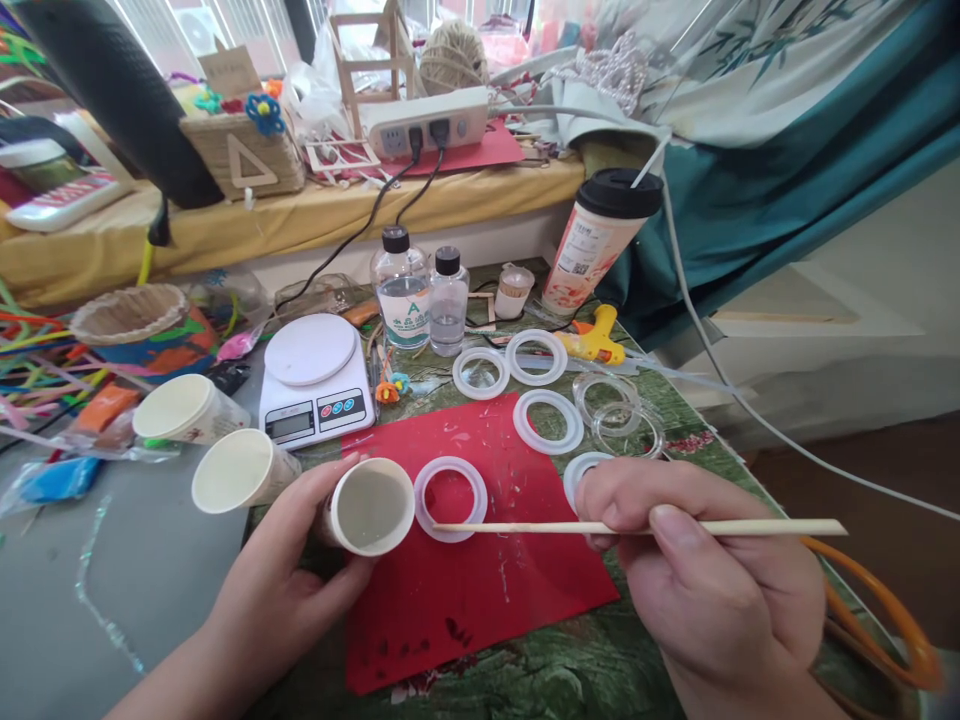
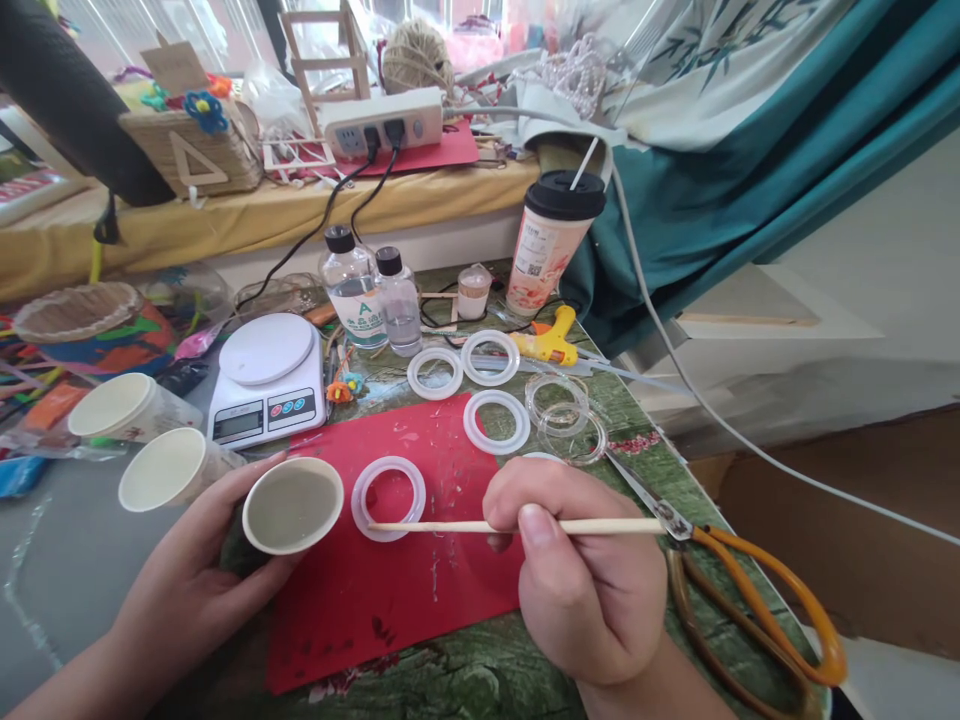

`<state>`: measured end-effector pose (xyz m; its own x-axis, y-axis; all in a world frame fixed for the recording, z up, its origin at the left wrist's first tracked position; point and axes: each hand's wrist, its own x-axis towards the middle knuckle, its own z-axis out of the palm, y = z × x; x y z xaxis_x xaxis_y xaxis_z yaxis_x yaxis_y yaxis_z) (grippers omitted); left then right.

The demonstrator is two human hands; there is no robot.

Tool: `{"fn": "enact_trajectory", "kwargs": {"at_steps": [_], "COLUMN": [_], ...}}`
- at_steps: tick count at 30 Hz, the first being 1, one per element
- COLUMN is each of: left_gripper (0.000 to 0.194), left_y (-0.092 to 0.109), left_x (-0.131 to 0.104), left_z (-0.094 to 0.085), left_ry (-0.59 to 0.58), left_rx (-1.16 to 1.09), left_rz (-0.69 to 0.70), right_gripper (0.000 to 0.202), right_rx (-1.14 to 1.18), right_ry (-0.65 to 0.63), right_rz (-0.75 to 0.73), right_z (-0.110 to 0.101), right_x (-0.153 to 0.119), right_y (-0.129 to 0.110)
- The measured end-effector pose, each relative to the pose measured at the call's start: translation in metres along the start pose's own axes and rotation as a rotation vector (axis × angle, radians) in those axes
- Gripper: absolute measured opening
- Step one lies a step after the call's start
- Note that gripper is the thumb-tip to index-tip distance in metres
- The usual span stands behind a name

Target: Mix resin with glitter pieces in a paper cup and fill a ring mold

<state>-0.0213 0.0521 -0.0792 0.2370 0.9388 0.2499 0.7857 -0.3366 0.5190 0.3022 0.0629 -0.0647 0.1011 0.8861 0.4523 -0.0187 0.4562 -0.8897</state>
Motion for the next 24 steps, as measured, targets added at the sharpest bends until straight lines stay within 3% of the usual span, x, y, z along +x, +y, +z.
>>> {"fn": "enact_trajectory", "kwargs": {"at_steps": [24], "left_gripper": [0.056], "left_y": [-0.0048], "left_x": [-0.0024], "left_z": [0.0012], "left_ry": [-0.024], "left_rx": [0.016], "left_rz": [-0.004], "right_gripper": [0.025], "right_rx": [0.039], "right_ry": [0.187], "right_rz": [0.04], "right_z": [0.0006], "right_x": [0.0086], "right_y": [-0.0051]}}
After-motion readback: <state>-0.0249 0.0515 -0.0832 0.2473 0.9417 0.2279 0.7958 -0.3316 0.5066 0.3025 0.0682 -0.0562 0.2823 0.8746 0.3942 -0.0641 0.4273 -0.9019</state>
